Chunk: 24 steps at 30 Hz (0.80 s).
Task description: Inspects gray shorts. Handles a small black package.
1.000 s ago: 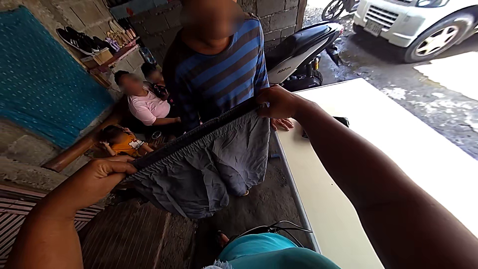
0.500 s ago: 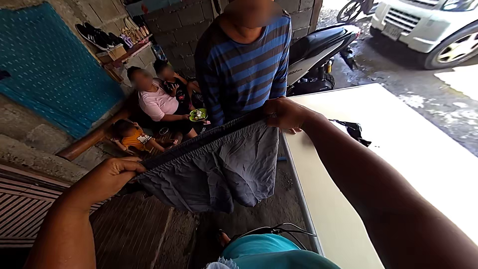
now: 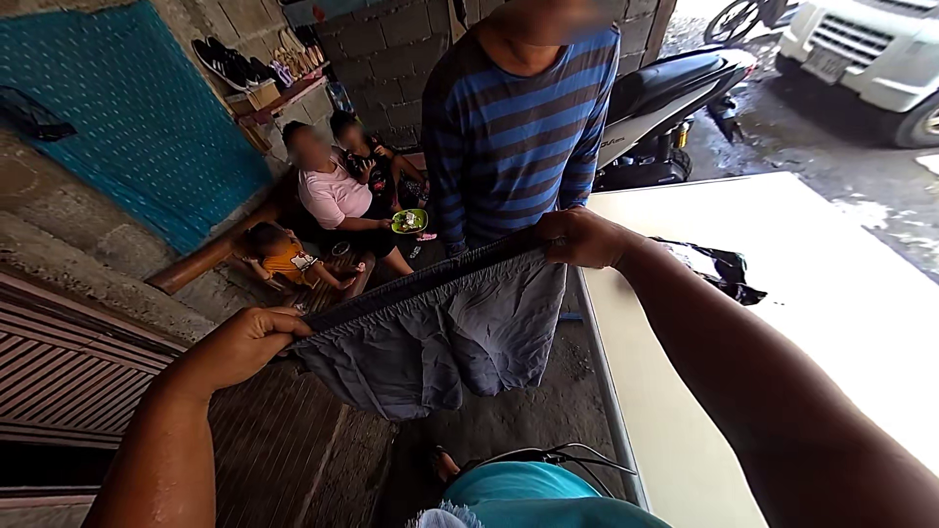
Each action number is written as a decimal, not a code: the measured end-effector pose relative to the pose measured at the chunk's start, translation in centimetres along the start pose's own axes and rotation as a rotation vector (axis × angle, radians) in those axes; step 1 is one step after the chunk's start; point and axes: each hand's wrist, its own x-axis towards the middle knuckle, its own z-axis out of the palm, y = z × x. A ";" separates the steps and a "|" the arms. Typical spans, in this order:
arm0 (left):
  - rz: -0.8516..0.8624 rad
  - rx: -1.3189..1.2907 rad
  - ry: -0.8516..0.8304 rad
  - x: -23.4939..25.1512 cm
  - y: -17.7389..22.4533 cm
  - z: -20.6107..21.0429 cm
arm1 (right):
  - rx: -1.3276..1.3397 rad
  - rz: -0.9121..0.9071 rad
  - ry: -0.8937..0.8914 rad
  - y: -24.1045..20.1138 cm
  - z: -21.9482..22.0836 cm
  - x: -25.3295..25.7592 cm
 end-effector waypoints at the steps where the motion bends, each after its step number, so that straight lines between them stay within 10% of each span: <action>1: -0.006 -0.001 0.002 -0.1 -0.1 0.0 | 0.006 0.014 -0.014 -0.3 0.0 0.0; 24: -0.120 -0.022 -0.017 -2.5 -3.6 0.6 | 0.156 -0.102 -0.043 -2.9 2.9 -1.0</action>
